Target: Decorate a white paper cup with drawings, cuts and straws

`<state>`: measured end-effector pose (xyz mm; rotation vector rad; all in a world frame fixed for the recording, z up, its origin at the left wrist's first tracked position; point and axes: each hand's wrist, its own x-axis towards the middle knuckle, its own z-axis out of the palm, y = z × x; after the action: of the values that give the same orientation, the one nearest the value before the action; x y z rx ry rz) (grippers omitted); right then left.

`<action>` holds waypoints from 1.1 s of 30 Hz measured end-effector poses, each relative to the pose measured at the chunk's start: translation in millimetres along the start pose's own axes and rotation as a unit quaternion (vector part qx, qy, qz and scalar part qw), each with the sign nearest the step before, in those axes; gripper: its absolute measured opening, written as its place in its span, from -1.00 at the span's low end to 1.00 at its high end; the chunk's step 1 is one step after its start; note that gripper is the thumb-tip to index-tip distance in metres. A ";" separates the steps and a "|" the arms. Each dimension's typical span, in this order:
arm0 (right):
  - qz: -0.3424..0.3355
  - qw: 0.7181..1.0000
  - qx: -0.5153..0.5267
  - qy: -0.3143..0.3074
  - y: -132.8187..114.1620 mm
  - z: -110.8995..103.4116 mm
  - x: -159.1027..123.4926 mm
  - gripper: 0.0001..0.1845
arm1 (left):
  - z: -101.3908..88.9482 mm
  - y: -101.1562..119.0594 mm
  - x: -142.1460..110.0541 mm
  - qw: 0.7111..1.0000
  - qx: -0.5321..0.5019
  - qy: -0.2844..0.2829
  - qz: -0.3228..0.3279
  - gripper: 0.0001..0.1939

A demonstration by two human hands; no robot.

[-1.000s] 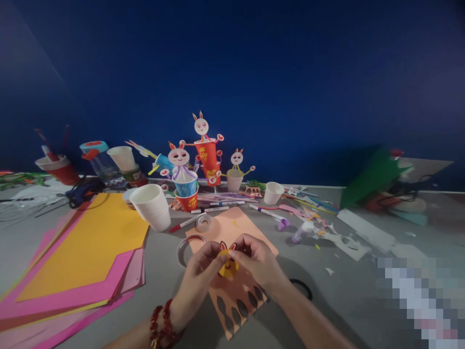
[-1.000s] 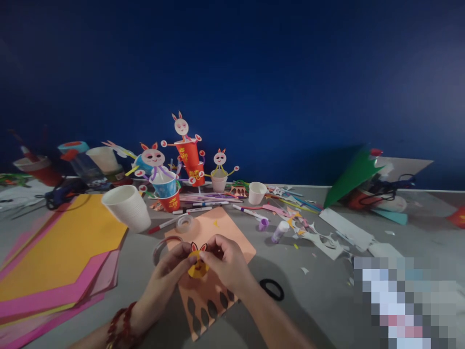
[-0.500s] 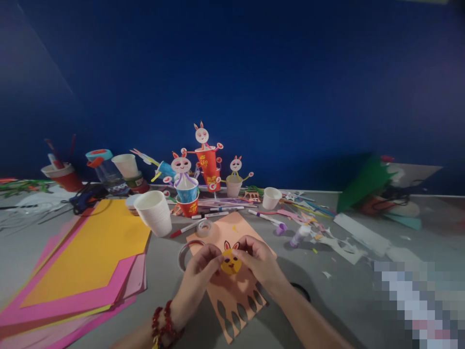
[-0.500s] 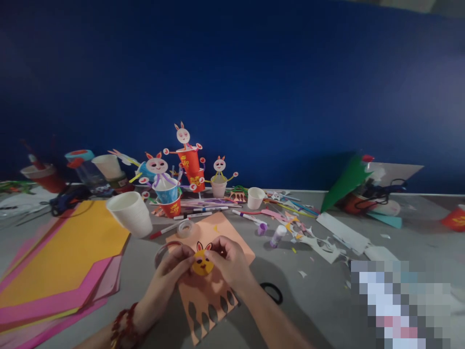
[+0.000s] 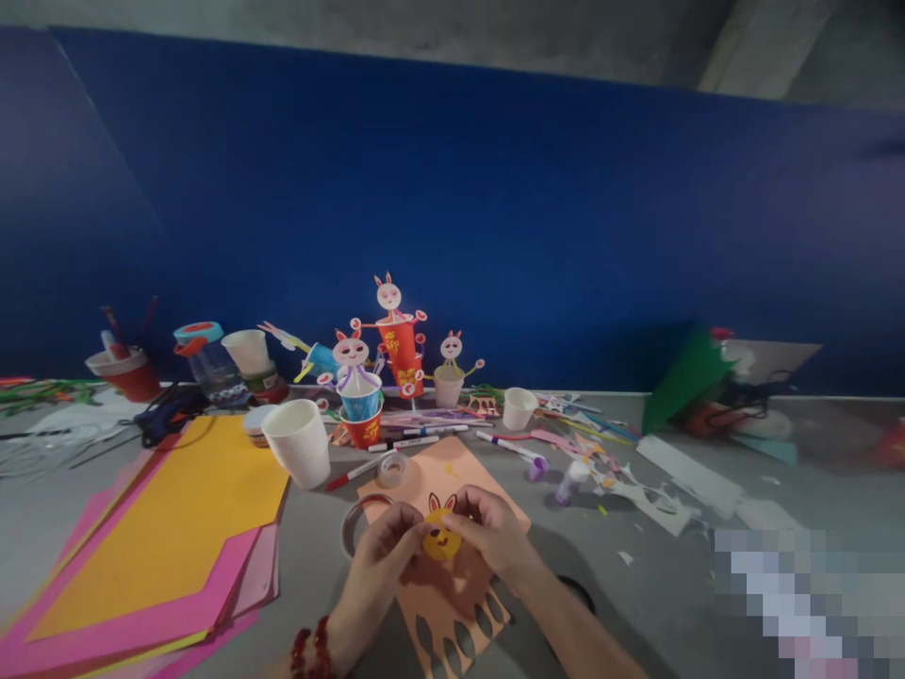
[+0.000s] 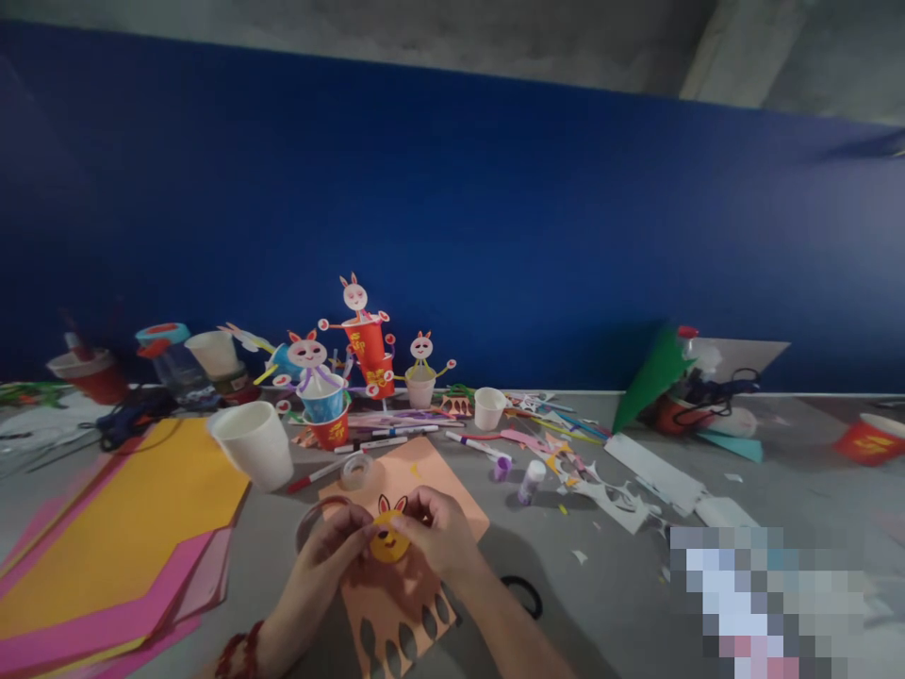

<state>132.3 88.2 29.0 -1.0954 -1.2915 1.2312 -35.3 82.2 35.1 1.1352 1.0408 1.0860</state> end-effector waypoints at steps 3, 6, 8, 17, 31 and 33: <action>-0.006 1.000 -0.002 0.007 1.0 0.3 -0.2 -0.69 | -0.7 -2.0 0.7 1.000 -0.011 -0.008 -0.017 -0.62; -0.012 1.000 -0.007 0.009 0.8 0.0 0.5 -0.72 | -1.8 -5.4 2.2 1.000 -0.019 -0.003 -0.015 -0.58; -0.016 1.000 -0.012 0.007 1.5 0.5 1.6 -0.74 | -3.2 -8.7 4.2 1.000 -0.013 -0.011 -0.020 -0.53; -0.023 1.000 0.019 0.006 20.1 8.9 3.3 -0.65 | -8.6 -26.0 15.3 1.000 0.002 0.017 0.008 -0.49; 0.028 0.994 0.100 -0.030 18.7 6.0 7.5 -0.82 | -1.8 -22.6 3.7 0.996 0.043 0.011 0.073 -0.63; 0.025 0.995 0.095 0.012 16.6 0.9 10.1 -0.81 | -5.4 -18.5 3.7 0.990 0.098 0.008 0.103 -0.67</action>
<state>130.1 99.3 13.2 -1.0073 -1.1083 1.3455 -37.9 84.9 15.9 1.4184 1.0775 1.1755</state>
